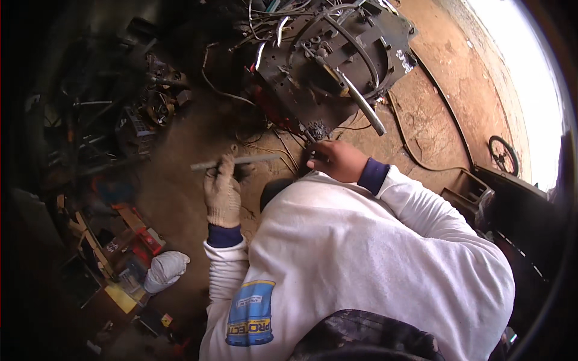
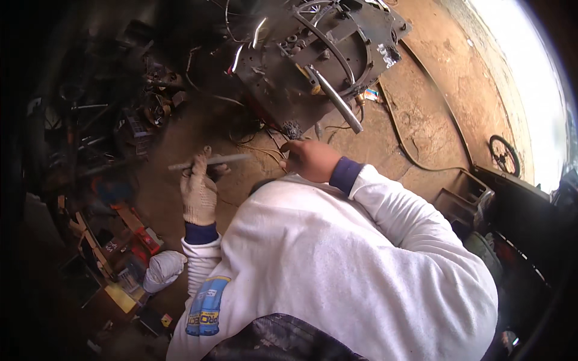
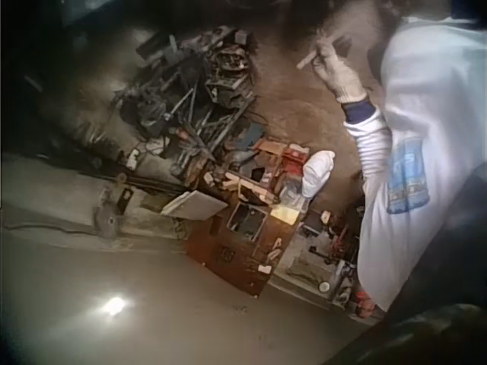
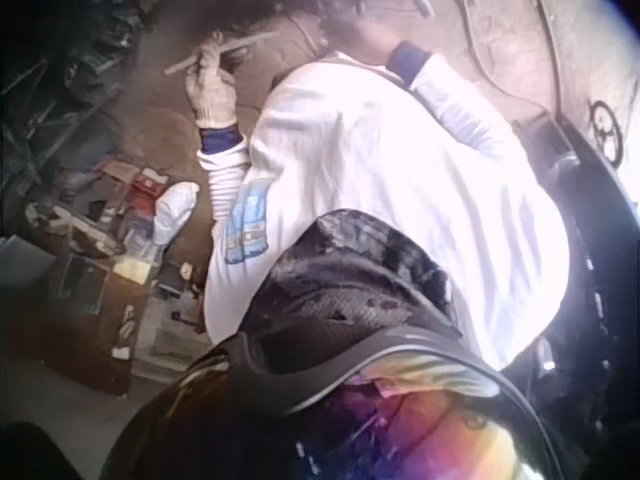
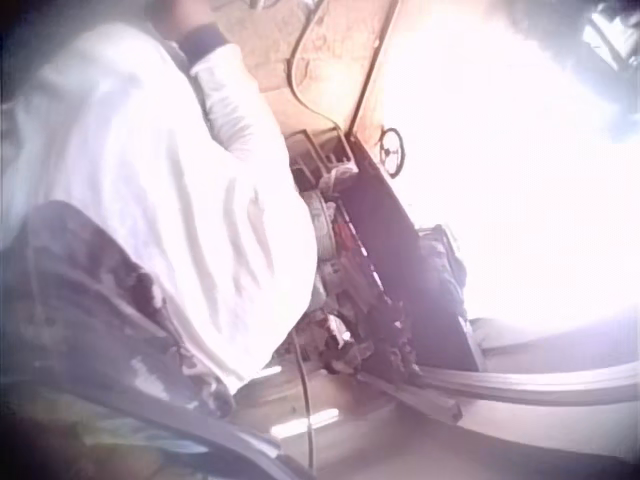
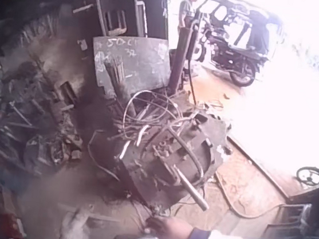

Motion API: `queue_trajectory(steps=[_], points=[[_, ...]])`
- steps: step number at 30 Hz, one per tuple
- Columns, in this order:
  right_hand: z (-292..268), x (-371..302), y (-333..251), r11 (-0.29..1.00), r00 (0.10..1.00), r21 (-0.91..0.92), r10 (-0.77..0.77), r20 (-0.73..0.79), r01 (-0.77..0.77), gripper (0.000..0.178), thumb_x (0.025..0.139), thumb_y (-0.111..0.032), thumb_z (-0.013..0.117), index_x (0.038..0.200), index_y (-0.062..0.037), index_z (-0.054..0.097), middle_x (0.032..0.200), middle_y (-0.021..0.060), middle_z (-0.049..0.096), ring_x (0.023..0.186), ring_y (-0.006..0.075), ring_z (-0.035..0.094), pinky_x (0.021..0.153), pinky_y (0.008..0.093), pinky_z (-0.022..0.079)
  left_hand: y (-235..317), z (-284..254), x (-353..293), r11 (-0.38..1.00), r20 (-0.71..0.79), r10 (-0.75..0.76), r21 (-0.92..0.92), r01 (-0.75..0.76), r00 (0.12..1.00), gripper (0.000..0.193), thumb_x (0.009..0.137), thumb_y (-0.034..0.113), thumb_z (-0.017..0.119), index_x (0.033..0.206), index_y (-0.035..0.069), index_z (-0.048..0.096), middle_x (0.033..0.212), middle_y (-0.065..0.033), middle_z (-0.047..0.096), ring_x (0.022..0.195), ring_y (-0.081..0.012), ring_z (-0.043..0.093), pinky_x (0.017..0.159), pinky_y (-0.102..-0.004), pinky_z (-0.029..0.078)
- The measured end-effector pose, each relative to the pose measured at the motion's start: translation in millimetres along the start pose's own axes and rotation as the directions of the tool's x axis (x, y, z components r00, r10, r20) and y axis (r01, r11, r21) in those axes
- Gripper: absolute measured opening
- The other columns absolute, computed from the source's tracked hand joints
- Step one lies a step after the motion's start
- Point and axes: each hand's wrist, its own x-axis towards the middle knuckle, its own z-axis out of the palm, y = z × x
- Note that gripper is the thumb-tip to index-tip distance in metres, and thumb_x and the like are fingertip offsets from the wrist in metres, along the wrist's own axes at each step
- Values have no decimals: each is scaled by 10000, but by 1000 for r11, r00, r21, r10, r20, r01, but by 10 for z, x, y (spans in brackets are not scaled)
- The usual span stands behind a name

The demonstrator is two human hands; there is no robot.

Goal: The person welds a metal frame using a handheld welding torch, creating bright sparks. They then use an angle grinder to smooth the welded area, generating a shower of sparks. The person also uses a hammer to tap the metal frame and a wrench to adjust components.

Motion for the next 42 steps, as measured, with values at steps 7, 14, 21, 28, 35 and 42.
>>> queue_trajectory(steps=[7, 14, 21, 28, 35, 42], points=[[39, -160, 80, 949, 977, 273, 189, -97, -156, 479, 982, -401, 633, 1219, 16, 636, 1079, 247, 690, 1010, 367, 676, 884, 416, 528, 514, 198, 997, 999, 284, -3, 49, -11, 959, 331, 997, 313, 650, 1187, 42, 631, 1036, -153, 707, 803, -234, 714, 731, -366, 608], [335, -262, 97, 768, 844, 593, 467, -262, -241, 451, 990, -358, 646, 1233, 22, 633, 1120, 181, 703, 1032, 264, 671, 911, 368, 521, 845, 854, 1794, 977, 444, -93, 214, -5, 891, 288, 992, 230, 663, 1182, 14, 665, 863, -64, 701, 703, -152, 706, 677, -258, 596], [588, 54, -342, 709, 595, 655, 652, -470, -259, 408, 984, -343, 659, 1156, 27, 656, 1029, 155, 712, 945, 233, 667, 856, 362, 525, 959, 1141, 2133, 961, 490, -220, 257, 101, 843, 186, 947, 204, 722, 989, 36, 654, 755, -31, 660, 587, -101, 637, 597, -239, 577], [984, 147, -579, 633, 444, 712, 755, -483, -303, 362, 984, -333, 665, 1080, 16, 686, 959, 144, 717, 853, 214, 657, 787, 347, 521, 908, 1261, 2322, 925, 581, -336, 353, 142, 742, 168, 919, 164, 749, 918, 47, 628, 820, -64, 683, 653, -139, 678, 538, -260, 555], [1061, 202, -577, 696, 440, 688, 694, -571, -206, 320, 988, -291, 663, 1087, 13, 679, 949, 128, 715, 842, 194, 657, 773, 331, 523, 818, 1171, 2406, 942, 467, -269, 311, 128, 842, 118, 942, 113, 698, 1008, 17, 681, 964, -89, 717, 849, -180, 705, 721, -297, 590], [473, 75, -448, 850, 444, 523, 491, -749, -60, 260, 971, -234, 683, 1052, 13, 682, 925, 141, 709, 820, 196, 664, 744, 328, 524, 1005, 1147, 2393, 955, 699, -235, 35, 296, 675, 200, 1012, 90, 509, 1117, 0, 653, 1102, -192, 698, 895, -240, 697, 745, -345, 604]])
